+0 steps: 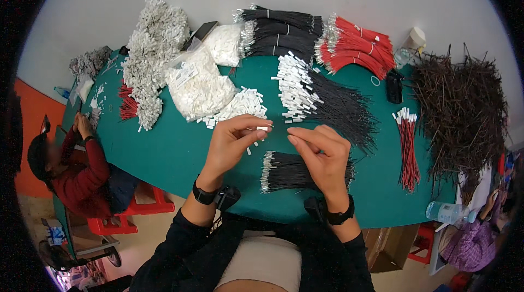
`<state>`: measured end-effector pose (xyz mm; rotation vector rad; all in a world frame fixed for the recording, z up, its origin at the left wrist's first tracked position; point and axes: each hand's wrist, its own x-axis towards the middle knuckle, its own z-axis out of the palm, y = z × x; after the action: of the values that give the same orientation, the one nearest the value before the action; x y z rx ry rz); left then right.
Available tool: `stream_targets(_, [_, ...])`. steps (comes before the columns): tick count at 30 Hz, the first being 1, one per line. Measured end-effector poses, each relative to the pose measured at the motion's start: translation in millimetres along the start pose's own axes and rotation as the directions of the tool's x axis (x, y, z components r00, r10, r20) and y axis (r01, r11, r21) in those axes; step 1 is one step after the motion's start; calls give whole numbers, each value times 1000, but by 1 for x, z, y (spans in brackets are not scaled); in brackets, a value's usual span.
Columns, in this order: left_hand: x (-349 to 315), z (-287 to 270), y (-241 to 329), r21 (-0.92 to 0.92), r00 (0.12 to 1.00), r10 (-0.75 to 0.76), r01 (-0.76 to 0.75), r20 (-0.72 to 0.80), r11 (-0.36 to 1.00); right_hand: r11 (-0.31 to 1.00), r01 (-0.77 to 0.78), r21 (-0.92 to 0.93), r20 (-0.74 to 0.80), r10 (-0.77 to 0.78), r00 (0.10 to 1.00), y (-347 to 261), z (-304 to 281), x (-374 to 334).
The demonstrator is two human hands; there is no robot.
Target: The recorder is manually attaching small white plastic connectors to the ends of black wires at an assembly workbench.
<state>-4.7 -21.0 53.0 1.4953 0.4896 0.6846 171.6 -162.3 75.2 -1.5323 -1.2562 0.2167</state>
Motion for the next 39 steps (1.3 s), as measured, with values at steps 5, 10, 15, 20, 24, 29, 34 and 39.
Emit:
stream_targets(5, [-6,2,-2,-6,996,-77,77,-40,997,1000,19,-21,-24,-19,1000,5,4,-2])
stream_targets(10, [-7,6,6,93,1000,-13,15,-25,996,1000,-12,-13,-18,12,1000,1,6,-3])
stream_targets(15, [-6,7,8,255,997,71,-80,42,964,991,97,-96,11,-97,995,2,4,-3])
stream_targets(20, [-5,12,-1,-36,999,-54,54,-6,998,981,129,-143,-39,-135,990,5,5,-3])
stream_targets(24, [-3,14,-3,-256,998,-51,37,-48,966,983,125,-133,-56,-133,989,4,6,-3])
stream_targets(29, [-2,-1,-21,-321,989,-142,121,-43,939,982,120,-148,-59,-130,990,0,8,-3])
stream_targets(34, [-2,9,-13,-476,980,-196,161,-26,865,983,119,-138,-57,-128,990,1,8,-4])
stream_targets(39, [-3,10,-13,-482,972,-234,190,-33,855,992,94,-82,-50,-98,994,-1,11,-4])
